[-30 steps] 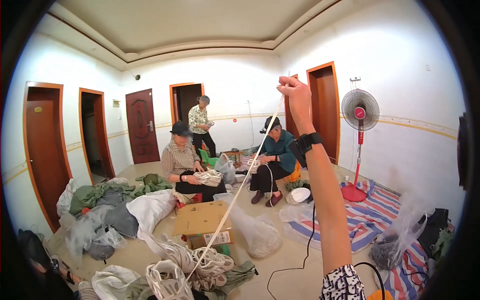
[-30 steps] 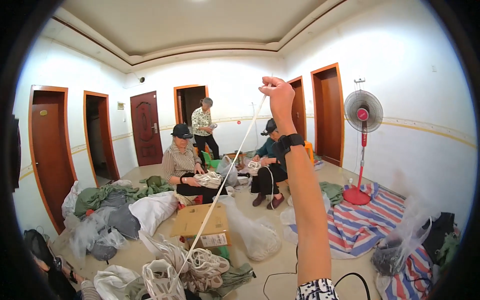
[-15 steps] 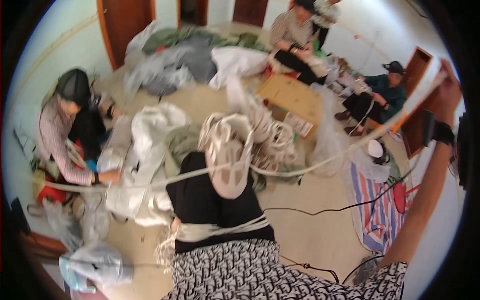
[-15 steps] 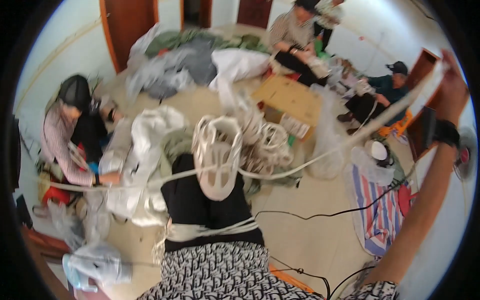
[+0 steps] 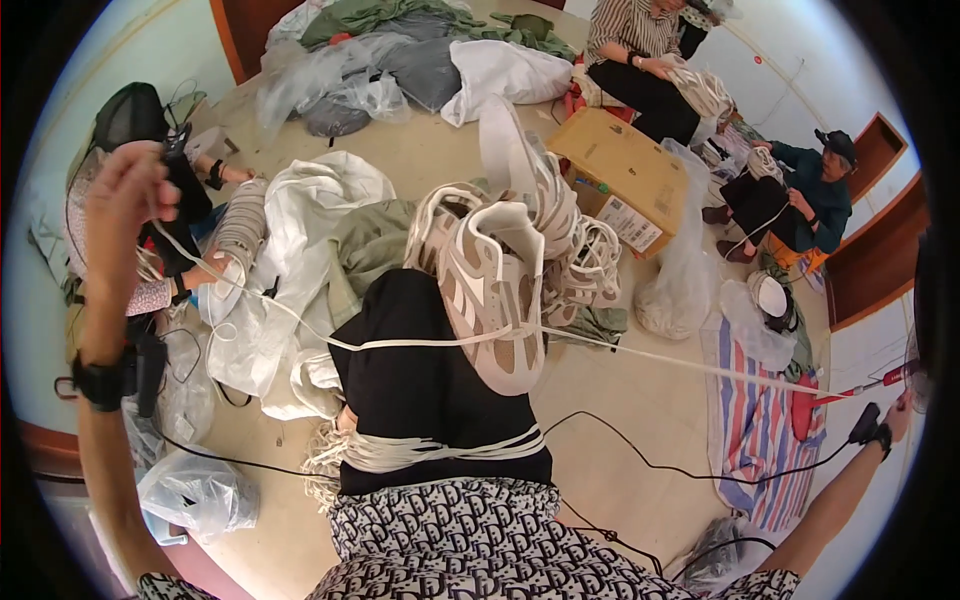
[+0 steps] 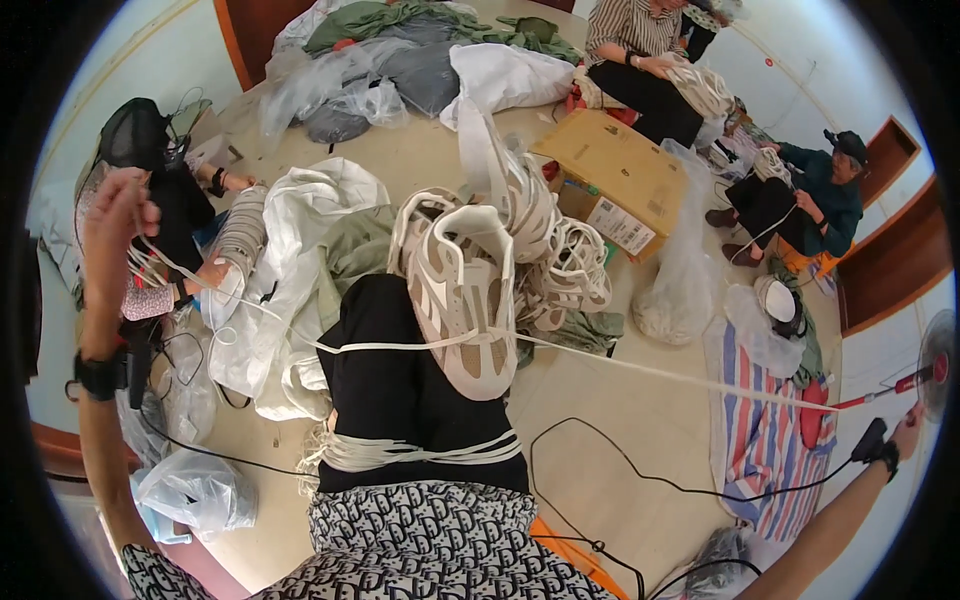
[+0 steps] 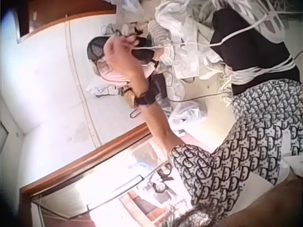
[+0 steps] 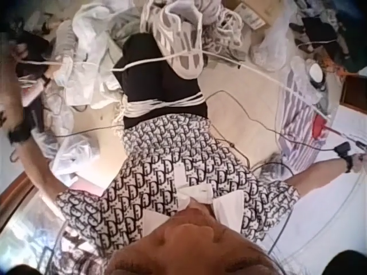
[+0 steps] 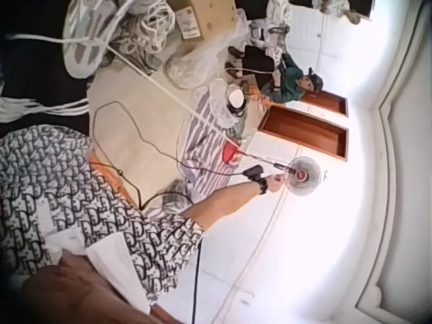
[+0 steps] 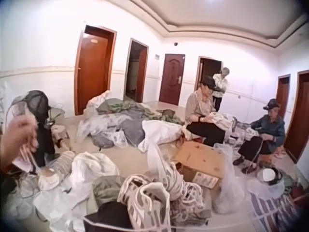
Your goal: Threading laces through the eyelets of a shoe upper.
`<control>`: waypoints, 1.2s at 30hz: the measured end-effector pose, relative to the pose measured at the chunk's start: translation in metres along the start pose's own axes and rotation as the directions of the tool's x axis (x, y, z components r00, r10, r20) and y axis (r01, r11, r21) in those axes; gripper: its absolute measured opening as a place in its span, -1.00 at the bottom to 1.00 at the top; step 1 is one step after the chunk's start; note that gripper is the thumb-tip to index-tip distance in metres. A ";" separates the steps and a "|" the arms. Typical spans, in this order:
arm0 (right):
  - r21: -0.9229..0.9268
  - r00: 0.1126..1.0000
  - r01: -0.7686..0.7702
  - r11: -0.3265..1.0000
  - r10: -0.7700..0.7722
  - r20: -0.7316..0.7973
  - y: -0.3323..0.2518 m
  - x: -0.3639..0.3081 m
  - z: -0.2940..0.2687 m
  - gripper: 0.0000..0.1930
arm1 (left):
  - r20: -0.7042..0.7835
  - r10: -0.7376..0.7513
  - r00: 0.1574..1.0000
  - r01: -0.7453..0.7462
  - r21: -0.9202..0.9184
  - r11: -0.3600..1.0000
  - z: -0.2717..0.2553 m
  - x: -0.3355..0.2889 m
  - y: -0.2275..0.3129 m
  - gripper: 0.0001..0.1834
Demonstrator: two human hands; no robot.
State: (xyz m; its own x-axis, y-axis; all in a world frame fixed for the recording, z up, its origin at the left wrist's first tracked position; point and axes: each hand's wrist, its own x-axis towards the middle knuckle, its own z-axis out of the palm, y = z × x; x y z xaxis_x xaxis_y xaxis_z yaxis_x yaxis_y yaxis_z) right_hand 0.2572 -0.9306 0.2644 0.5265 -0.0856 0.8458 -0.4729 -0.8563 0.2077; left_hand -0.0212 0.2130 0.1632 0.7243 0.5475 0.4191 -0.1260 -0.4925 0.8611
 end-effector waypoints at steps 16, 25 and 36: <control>0.953 0.949 -0.300 -0.049 0.089 0.304 -0.116 0.015 0.041 -0.61 | 0.799 0.474 0.370 -0.890 0.159 0.427 0.302 -0.098 -0.078 -0.90; 0.170 0.978 -0.091 0.981 0.055 0.203 0.010 -0.068 0.052 -0.47 | 0.799 0.459 0.390 -0.864 0.145 0.482 0.287 -0.094 -0.084 -0.87; 0.827 0.569 -0.540 0.154 -0.657 0.494 -0.480 -0.230 -0.094 -0.80 | 0.349 -0.334 0.876 0.440 -0.292 0.849 0.226 -0.118 -0.063 -0.89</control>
State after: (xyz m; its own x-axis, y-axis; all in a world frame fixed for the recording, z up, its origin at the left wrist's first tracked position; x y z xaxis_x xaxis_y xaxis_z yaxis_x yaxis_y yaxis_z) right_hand 0.2962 -0.4517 0.0161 0.9596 0.2623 0.1022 0.2272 -0.5074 -0.8312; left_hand 0.0545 0.0263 -0.0057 0.9129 0.4076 -0.0207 0.0136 0.0202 0.9997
